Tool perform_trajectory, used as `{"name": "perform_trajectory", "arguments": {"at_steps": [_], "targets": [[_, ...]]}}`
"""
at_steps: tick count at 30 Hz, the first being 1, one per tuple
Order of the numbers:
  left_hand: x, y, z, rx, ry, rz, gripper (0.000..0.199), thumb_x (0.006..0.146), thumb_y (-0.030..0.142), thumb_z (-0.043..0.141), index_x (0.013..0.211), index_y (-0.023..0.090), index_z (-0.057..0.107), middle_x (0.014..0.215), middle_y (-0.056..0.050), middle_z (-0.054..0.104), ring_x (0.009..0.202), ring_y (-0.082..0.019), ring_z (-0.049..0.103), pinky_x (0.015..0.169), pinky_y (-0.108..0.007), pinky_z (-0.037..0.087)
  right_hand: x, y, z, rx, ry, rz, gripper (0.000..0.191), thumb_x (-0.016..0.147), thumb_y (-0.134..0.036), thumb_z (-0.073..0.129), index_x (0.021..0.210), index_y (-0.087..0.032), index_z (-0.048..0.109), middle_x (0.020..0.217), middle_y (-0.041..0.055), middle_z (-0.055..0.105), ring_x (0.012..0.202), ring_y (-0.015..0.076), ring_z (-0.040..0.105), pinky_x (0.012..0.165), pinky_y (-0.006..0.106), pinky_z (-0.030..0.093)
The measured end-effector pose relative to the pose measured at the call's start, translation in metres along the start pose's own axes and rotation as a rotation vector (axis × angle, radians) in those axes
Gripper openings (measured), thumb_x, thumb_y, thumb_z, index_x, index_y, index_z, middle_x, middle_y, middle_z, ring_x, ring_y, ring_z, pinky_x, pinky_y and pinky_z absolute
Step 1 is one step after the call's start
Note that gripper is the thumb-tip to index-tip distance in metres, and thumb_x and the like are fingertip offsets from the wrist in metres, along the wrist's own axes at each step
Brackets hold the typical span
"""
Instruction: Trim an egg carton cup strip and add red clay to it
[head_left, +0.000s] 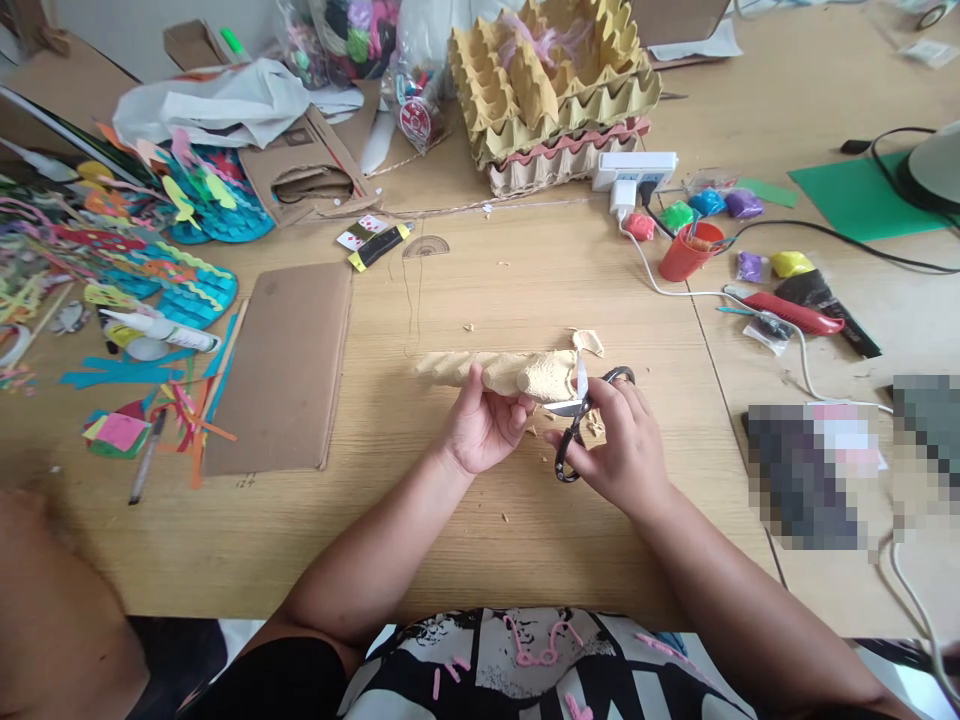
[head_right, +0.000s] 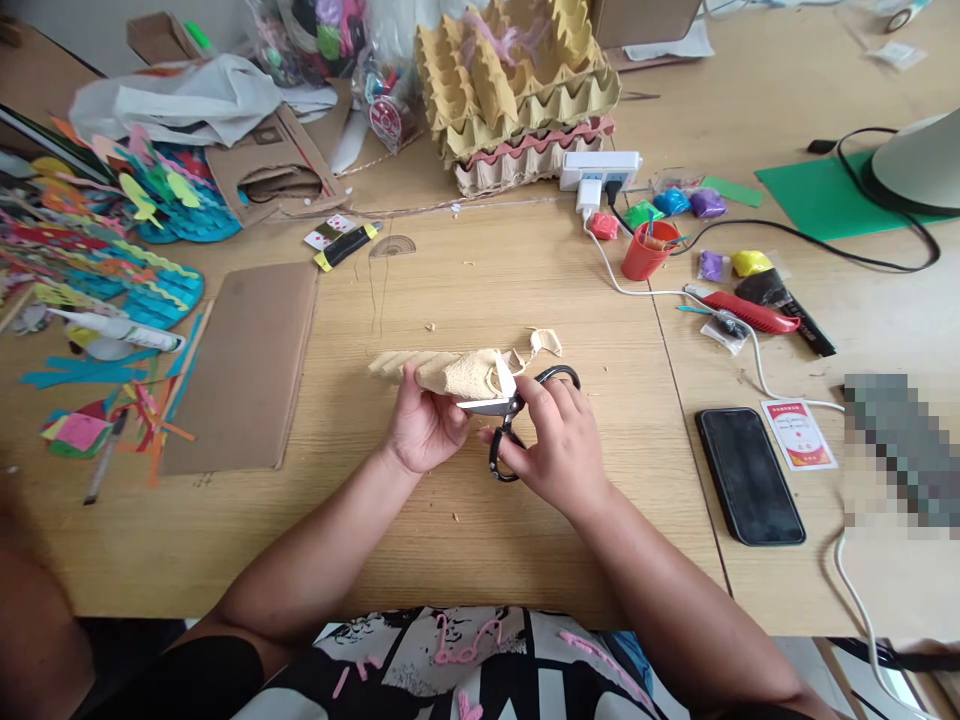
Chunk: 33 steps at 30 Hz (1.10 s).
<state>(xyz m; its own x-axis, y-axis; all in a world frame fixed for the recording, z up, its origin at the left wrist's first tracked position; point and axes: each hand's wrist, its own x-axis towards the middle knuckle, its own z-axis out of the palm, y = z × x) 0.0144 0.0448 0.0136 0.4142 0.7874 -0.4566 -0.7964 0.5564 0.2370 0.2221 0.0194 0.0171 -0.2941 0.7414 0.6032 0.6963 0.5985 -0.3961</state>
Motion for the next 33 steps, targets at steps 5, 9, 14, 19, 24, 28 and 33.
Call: {"name": "perform_trajectory", "arguments": {"at_steps": [5,9,14,19,24,28,33], "targets": [[-0.001,0.0002,0.002,-0.005,-0.001,-0.011,0.056,0.11,0.062,0.043,0.113,0.017,0.076,0.087,-0.008,0.083,0.07,-0.015,0.08,0.057,-0.017,0.062,0.0001,-0.0008,-0.0001,0.018,0.011,0.001,0.046,0.094,-0.033,0.07,0.135,-0.018,0.054,0.097,0.0095,0.066,0.086,0.0279,0.062,0.074,0.043,0.054],[-0.0009,0.0004,0.0007,-0.008,-0.006,-0.016,0.055,0.108,0.063,0.047,0.121,0.018,0.075,0.088,-0.007,0.083,0.07,-0.016,0.08,0.056,-0.018,0.062,0.0008,-0.0019,-0.0011,0.039,0.006,-0.005,0.047,0.095,-0.035,0.07,0.135,-0.018,0.054,0.097,0.0092,0.065,0.085,0.0276,0.061,0.072,0.041,0.052],[-0.0015,0.0003,0.0005,-0.016,-0.013,-0.02,0.058,0.108,0.064,0.046,0.121,0.017,0.075,0.087,-0.008,0.083,0.069,-0.017,0.079,0.057,-0.02,0.062,-0.0003,-0.0025,-0.0023,0.061,0.003,0.008,0.048,0.094,-0.038,0.07,0.135,-0.019,0.054,0.097,0.0092,0.064,0.085,0.0278,0.06,0.074,0.043,0.052],[-0.0024,0.0003,0.0021,-0.009,0.0,-0.034,0.057,0.109,0.063,0.044,0.12,0.017,0.076,0.085,-0.008,0.083,0.066,-0.016,0.078,0.056,-0.02,0.062,-0.0023,-0.0031,-0.0022,0.045,-0.016,0.026,0.052,0.094,-0.04,0.069,0.139,-0.02,0.053,0.101,0.0103,0.066,0.09,0.0295,0.061,0.079,0.045,0.053],[-0.0019,-0.0008,0.0007,0.001,0.002,-0.025,0.054,0.106,0.063,0.052,0.13,0.019,0.073,0.088,-0.007,0.083,0.066,-0.016,0.077,0.057,-0.021,0.062,-0.0032,-0.0037,-0.0017,0.012,-0.042,0.036,0.054,0.094,-0.04,0.068,0.141,-0.02,0.052,0.101,0.0112,0.067,0.092,0.0313,0.063,0.08,0.046,0.053],[-0.0012,-0.0023,-0.0002,0.016,0.002,-0.018,0.055,0.105,0.064,0.054,0.128,0.019,0.074,0.089,-0.007,0.083,0.066,-0.015,0.077,0.056,-0.02,0.062,-0.002,-0.0051,-0.0024,-0.01,-0.029,0.037,0.051,0.094,-0.04,0.07,0.138,-0.02,0.053,0.1,0.0113,0.067,0.089,0.0308,0.063,0.078,0.046,0.054],[-0.0015,-0.0037,0.002,0.02,0.004,-0.019,0.054,0.106,0.065,0.051,0.121,0.019,0.076,0.087,-0.007,0.082,0.069,-0.016,0.078,0.055,-0.019,0.061,-0.0002,-0.0051,-0.0032,-0.02,-0.007,0.037,0.042,0.095,-0.036,0.071,0.131,-0.02,0.057,0.096,0.01,0.068,0.086,0.0287,0.063,0.074,0.042,0.053]]}}
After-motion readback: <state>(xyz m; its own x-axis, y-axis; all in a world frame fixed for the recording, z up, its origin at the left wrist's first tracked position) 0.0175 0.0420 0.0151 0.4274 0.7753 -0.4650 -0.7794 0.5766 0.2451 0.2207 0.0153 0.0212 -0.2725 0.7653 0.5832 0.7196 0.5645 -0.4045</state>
